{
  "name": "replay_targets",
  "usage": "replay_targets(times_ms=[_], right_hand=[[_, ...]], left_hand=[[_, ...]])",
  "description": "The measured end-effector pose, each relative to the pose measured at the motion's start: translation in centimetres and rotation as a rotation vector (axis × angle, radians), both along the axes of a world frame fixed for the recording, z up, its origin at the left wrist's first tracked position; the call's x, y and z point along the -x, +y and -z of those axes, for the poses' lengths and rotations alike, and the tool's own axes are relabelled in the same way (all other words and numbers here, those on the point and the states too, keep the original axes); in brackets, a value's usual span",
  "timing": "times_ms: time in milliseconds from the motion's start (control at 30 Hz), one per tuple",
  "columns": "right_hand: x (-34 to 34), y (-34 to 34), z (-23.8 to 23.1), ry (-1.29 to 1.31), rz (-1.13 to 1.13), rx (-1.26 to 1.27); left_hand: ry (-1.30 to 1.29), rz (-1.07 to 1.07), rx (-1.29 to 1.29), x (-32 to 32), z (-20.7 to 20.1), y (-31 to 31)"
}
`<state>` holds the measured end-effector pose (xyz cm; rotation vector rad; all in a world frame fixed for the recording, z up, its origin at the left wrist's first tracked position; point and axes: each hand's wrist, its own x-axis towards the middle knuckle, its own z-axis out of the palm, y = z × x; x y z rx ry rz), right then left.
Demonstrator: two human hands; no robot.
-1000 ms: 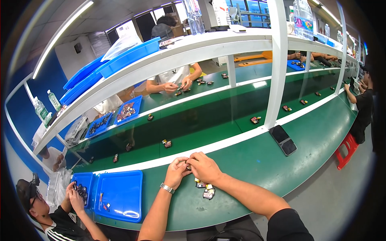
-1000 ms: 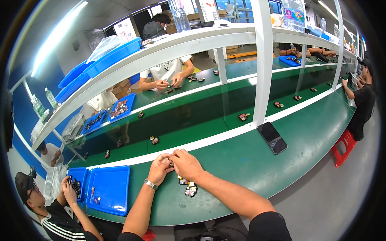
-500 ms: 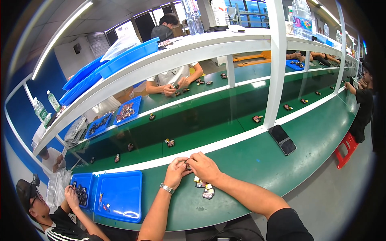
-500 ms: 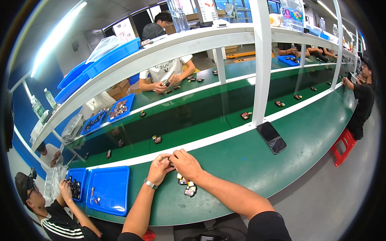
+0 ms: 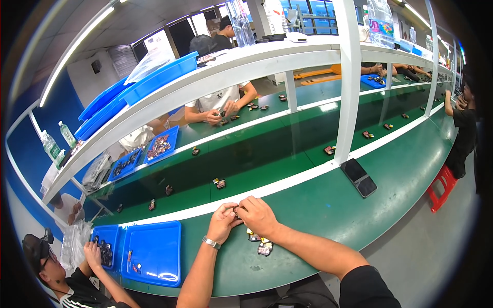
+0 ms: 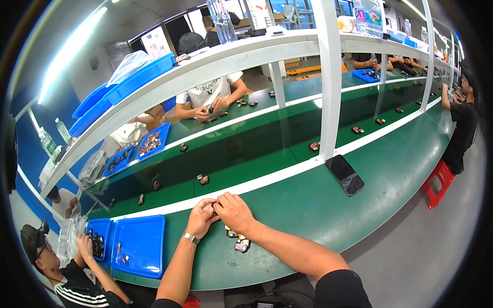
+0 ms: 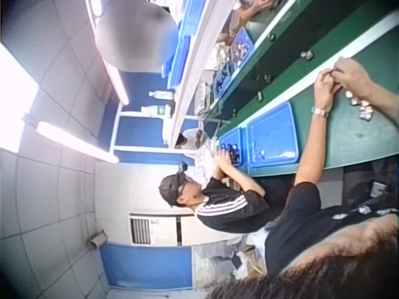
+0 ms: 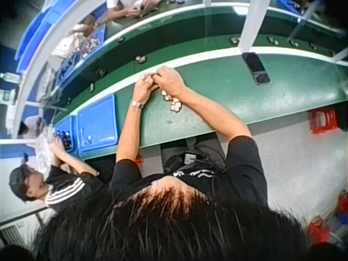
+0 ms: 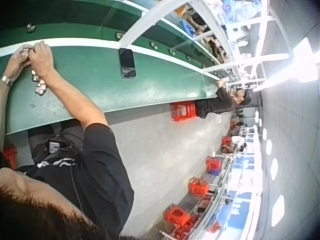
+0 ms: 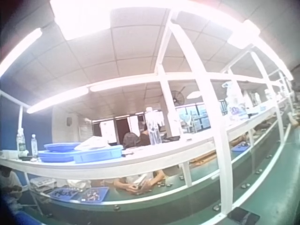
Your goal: The person is seen assembling small electronic components at a workbench along an assembly line.
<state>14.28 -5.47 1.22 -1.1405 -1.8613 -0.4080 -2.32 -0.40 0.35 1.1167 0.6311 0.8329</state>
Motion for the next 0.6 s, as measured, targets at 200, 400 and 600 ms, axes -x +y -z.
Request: replay_targets(times_ms=[200, 400, 600], right_hand=[[-0.19, -0.1, -0.34, -0.019, -0.009, -0.034], [-0.36, -0.56, -0.64, 0.067, -0.092, 0.052], [-0.01, -0.27, -0.19, 0.106, -0.135, 0.146]], left_hand=[[-0.028, 0.042, -0.006, 0.38, 0.62, 0.43], [-0.055, 0.04, -0.007, 0.37, 0.52, 0.37], [-0.078, 0.012, 0.008, 0.27, 0.43, 0.38]])
